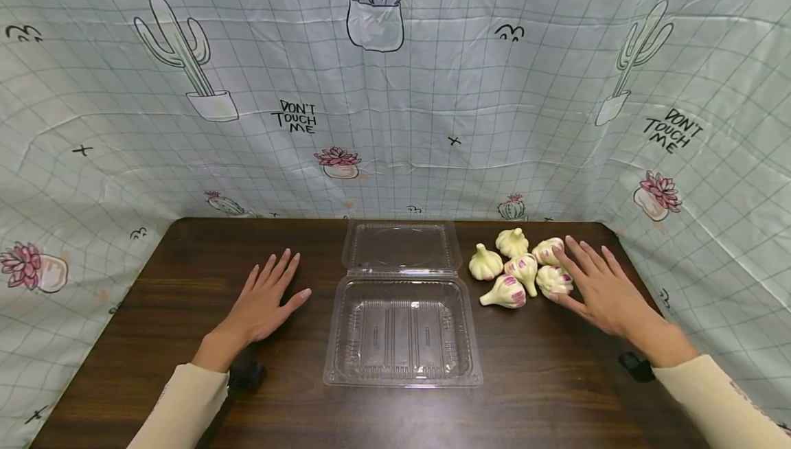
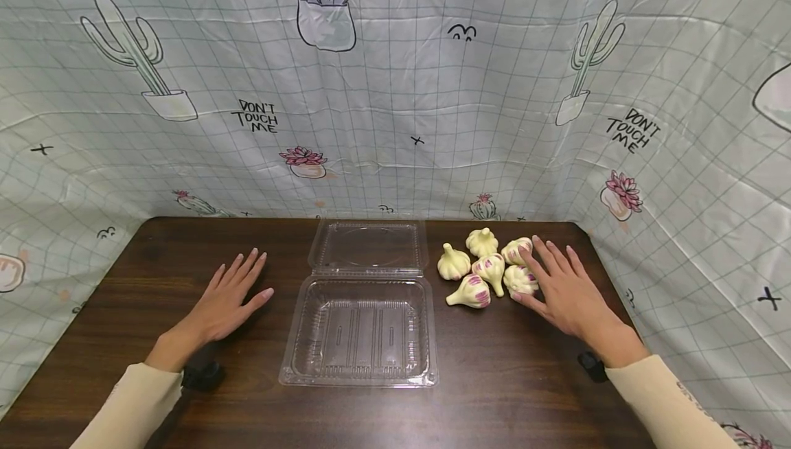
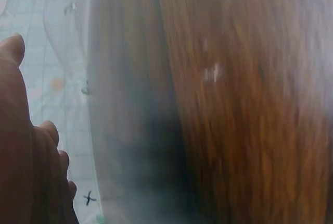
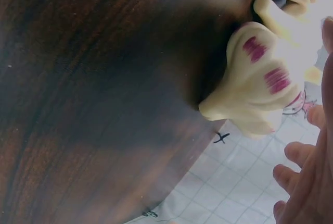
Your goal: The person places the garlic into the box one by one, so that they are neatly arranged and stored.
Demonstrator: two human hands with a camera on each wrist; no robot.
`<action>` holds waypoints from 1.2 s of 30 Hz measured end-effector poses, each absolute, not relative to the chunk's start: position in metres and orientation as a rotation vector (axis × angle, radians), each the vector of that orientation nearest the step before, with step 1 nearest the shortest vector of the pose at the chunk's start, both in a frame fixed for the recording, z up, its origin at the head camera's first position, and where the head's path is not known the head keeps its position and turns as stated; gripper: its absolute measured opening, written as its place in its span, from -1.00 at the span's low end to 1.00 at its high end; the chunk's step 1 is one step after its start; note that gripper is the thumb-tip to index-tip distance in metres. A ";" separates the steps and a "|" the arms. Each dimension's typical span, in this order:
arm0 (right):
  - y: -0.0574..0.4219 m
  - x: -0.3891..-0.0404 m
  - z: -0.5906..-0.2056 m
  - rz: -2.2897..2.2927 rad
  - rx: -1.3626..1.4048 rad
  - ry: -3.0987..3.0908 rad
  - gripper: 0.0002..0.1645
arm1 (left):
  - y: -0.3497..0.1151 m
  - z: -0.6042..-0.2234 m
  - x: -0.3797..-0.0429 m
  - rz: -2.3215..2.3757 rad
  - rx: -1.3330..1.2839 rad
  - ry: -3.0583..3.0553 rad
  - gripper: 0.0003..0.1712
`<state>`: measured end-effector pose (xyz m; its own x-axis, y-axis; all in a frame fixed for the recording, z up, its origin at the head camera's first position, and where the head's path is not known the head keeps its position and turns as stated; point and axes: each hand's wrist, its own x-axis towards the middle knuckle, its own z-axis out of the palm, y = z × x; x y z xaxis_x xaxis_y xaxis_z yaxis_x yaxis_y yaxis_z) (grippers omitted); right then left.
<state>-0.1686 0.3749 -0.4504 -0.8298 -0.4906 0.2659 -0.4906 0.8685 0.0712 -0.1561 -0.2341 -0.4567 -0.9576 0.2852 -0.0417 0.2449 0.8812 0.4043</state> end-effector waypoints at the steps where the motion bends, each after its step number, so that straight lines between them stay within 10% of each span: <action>1: 0.375 -0.168 -0.451 0.000 0.745 -2.764 0.09 | -0.232 -0.456 -0.155 0.623 0.427 2.949 -0.02; 36: 0.378 -0.168 -0.468 0.035 0.917 -2.540 0.13 | -0.188 -0.451 -0.125 1.388 0.362 2.504 -0.06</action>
